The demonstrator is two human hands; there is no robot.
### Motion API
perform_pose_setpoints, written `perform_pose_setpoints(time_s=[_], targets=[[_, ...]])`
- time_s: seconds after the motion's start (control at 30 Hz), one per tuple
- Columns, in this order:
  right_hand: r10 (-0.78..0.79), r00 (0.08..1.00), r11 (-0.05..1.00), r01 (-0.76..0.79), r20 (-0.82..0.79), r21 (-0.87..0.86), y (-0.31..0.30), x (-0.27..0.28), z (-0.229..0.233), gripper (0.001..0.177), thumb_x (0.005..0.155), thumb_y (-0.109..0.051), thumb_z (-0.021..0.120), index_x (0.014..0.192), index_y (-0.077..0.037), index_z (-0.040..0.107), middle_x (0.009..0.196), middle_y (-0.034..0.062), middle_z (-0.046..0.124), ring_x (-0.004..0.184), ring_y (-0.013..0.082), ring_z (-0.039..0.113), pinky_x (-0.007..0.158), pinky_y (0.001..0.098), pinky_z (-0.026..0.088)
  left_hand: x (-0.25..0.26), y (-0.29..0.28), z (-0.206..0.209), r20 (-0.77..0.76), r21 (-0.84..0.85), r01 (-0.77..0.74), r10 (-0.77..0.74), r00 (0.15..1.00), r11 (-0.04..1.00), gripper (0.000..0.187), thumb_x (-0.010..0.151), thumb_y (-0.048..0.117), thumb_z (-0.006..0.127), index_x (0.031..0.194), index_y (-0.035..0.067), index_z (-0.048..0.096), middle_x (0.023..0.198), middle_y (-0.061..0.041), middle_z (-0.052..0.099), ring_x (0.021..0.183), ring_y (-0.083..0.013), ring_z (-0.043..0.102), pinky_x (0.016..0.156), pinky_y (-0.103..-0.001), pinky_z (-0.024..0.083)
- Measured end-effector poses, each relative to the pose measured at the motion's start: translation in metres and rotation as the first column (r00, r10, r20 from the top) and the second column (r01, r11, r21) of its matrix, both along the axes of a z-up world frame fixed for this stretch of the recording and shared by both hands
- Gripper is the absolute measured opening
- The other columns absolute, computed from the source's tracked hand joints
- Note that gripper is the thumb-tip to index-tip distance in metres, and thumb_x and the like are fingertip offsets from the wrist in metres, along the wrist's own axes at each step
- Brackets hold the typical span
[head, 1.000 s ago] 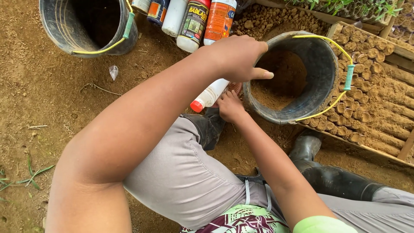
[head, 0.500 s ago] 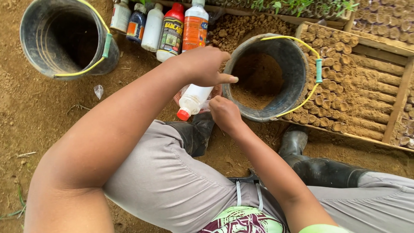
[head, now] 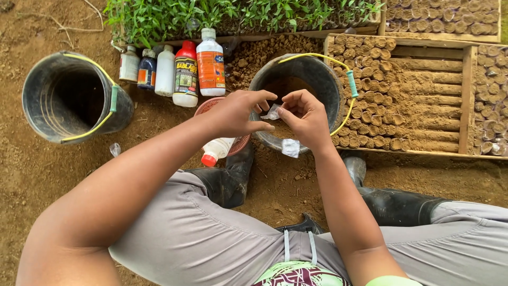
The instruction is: The person sits on the ground and repeatedly picks up small plastic seedling pots filled with soil. They open small plastic bags to take out seeds, place them into the soil in the pots, and then place the filled pots into a wooden tray.
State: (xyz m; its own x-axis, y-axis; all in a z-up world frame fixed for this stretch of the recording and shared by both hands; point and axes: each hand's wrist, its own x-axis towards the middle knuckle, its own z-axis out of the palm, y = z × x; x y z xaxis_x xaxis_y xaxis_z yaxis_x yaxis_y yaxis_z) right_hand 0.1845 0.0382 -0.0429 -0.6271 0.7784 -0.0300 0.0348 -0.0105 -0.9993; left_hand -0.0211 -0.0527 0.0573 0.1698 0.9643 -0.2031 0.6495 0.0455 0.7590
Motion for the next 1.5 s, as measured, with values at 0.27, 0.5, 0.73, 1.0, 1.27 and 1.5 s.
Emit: perform_pose_setpoints(time_s=[0.27, 0.5, 0.73, 1.0, 1.27, 1.5], targets=[[-0.116, 0.974, 0.993, 0.109, -0.195, -0.047, 0.01, 0.005, 0.0, 0.017, 0.103, -0.011, 0.067, 0.117, -0.003, 0.062, 0.088, 0.0116, 0.071, 0.076, 0.0141, 0.069, 0.066, 0.0232, 0.057, 0.006, 0.013, -0.012, 0.166, 0.086, -0.154, 0.139, 0.976, 0.984, 0.043, 0.092, 0.006, 0.073, 0.134, 0.008, 0.062, 0.092, -0.011, 0.077, 0.094, -0.0299, 0.075, 0.085, -0.043, 0.06], [-0.004, 0.937, 0.987, -0.053, -0.348, -0.154, 0.006, -0.001, -0.007, 0.045, 0.096, 0.001, 0.072, 0.136, 0.001, 0.051, 0.096, 0.0162, 0.071, 0.088, 0.0194, 0.072, 0.079, 0.0277, 0.06, 0.006, 0.013, -0.015, 0.306, 0.149, -0.26, 0.205, 0.93, 0.954, 0.045, 0.091, 0.005, 0.076, 0.134, 0.007, 0.062, 0.089, -0.01, 0.077, 0.087, -0.0274, 0.076, 0.081, -0.042, 0.062], [0.04, 0.97, 0.994, -0.062, -0.241, -0.085, 0.011, 0.007, 0.002, 0.049, 0.092, 0.002, 0.077, 0.135, -0.001, 0.055, 0.095, 0.0143, 0.072, 0.088, 0.0177, 0.073, 0.08, 0.0288, 0.06, 0.005, 0.007, -0.007, 0.184, 0.162, -0.146, 0.115, 0.976, 0.976, 0.047, 0.089, 0.007, 0.078, 0.134, 0.009, 0.066, 0.091, -0.012, 0.075, 0.089, -0.0312, 0.075, 0.084, -0.046, 0.059], [0.12, 0.978, 0.992, -0.126, -0.168, -0.022, 0.011, 0.016, 0.007, 0.05, 0.09, -0.001, 0.08, 0.135, -0.002, 0.059, 0.094, 0.0118, 0.073, 0.086, 0.0145, 0.069, 0.078, 0.0273, 0.058, 0.005, 0.006, 0.002, 0.073, 0.146, -0.058, 0.048, 0.996, 0.988, 0.039, 0.089, 0.013, 0.079, 0.127, 0.007, 0.069, 0.098, -0.016, 0.073, 0.091, -0.0332, 0.074, 0.084, -0.045, 0.057], [-0.025, 0.953, 0.985, -0.029, -0.304, -0.17, 0.02, 0.015, -0.008, 0.047, 0.093, 0.003, 0.076, 0.135, 0.0, 0.055, 0.092, 0.0138, 0.071, 0.084, 0.0188, 0.072, 0.078, 0.0303, 0.062, 0.009, 0.006, 0.005, -0.024, 0.165, -0.008, 0.012, 1.0, 0.986, 0.029, 0.088, 0.019, 0.081, 0.113, 0.007, 0.075, 0.112, -0.014, 0.067, 0.095, -0.0306, 0.071, 0.083, -0.043, 0.057], [-0.161, 0.909, 0.939, 0.022, -0.383, -0.342, 0.026, 0.013, -0.03, 0.041, 0.098, 0.002, 0.069, 0.135, 0.001, 0.052, 0.094, 0.0137, 0.067, 0.085, 0.0198, 0.073, 0.077, 0.0322, 0.065, 0.015, 0.008, 0.009, -0.138, 0.193, 0.103, -0.077, 0.987, 0.976, 0.038, 0.088, 0.026, 0.081, 0.12, 0.007, 0.074, 0.122, -0.015, 0.054, 0.103, -0.0312, 0.064, 0.088, -0.046, 0.056]])
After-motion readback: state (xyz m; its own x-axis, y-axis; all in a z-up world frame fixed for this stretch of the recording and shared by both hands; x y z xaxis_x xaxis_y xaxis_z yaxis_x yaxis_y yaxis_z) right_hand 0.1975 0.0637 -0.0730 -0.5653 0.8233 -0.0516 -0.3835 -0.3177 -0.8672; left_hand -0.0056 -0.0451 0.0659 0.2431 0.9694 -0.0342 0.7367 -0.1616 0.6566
